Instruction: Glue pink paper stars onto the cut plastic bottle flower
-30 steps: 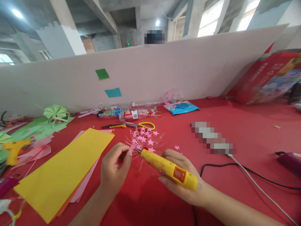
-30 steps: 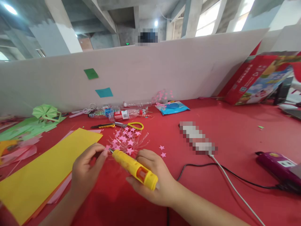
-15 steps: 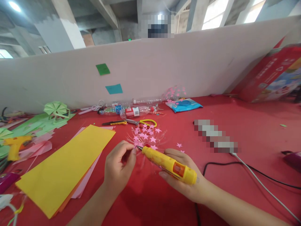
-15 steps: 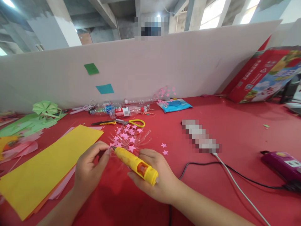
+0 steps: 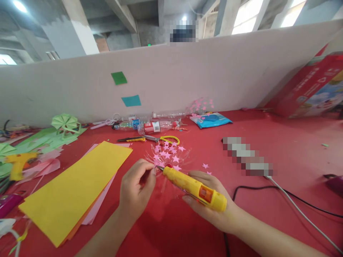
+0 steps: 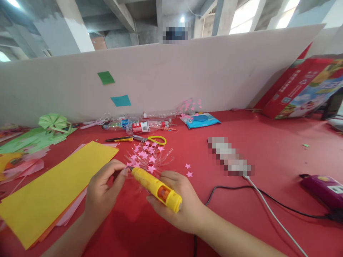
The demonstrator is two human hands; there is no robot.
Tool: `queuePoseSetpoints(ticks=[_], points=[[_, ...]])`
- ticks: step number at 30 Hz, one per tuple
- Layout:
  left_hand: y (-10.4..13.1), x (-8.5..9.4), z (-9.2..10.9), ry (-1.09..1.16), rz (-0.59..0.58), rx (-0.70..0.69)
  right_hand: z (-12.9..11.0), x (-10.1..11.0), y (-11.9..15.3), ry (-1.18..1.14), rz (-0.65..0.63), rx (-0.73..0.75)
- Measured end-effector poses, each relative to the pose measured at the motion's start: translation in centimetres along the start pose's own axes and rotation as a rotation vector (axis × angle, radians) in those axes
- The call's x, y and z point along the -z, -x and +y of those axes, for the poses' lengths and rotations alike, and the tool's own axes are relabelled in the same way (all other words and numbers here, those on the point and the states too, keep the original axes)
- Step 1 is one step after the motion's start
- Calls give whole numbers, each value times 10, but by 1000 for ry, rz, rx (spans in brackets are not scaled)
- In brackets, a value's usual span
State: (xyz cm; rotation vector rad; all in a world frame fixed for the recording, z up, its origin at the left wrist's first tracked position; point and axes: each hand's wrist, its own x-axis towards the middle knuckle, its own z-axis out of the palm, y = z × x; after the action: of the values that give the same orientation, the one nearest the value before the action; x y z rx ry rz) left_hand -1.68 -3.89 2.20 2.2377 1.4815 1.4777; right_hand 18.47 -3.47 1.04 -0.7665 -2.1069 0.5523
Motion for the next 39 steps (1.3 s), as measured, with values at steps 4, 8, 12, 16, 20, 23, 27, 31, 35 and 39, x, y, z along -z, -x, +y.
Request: queuePoseSetpoints(ticks=[4, 8, 12, 16, 20, 23, 27, 31, 35, 39], points=[[0, 0, -1, 16, -2, -2, 0, 0, 1, -4, -4, -6], [0, 0, 0, 9, 4, 10, -1, 0, 0, -19, 13, -8], [0, 0, 0, 11, -1, 10, -2, 1, -1, -23, -3, -17], [0, 0, -1, 10, 6, 10, -3, 1, -1, -14, -2, -15], [0, 1, -1, 12, 3, 13, -3, 1, 0, 1, 8, -14], [0, 1, 0, 21, 8, 6, -4, 1, -1, -4, -8, -15], [0, 4, 1, 42, 26, 35, 0, 1, -1, 36, 23, -29], [-2, 9, -9, 123, 120, 164, 0, 0, 3, 11, 53, 94], [-7, 13, -24, 271, 290, 314, -8, -9, 7, -43, -290, 120], [-10, 14, -27, 342, 265, 363, -10, -21, 8, 122, -503, 0]])
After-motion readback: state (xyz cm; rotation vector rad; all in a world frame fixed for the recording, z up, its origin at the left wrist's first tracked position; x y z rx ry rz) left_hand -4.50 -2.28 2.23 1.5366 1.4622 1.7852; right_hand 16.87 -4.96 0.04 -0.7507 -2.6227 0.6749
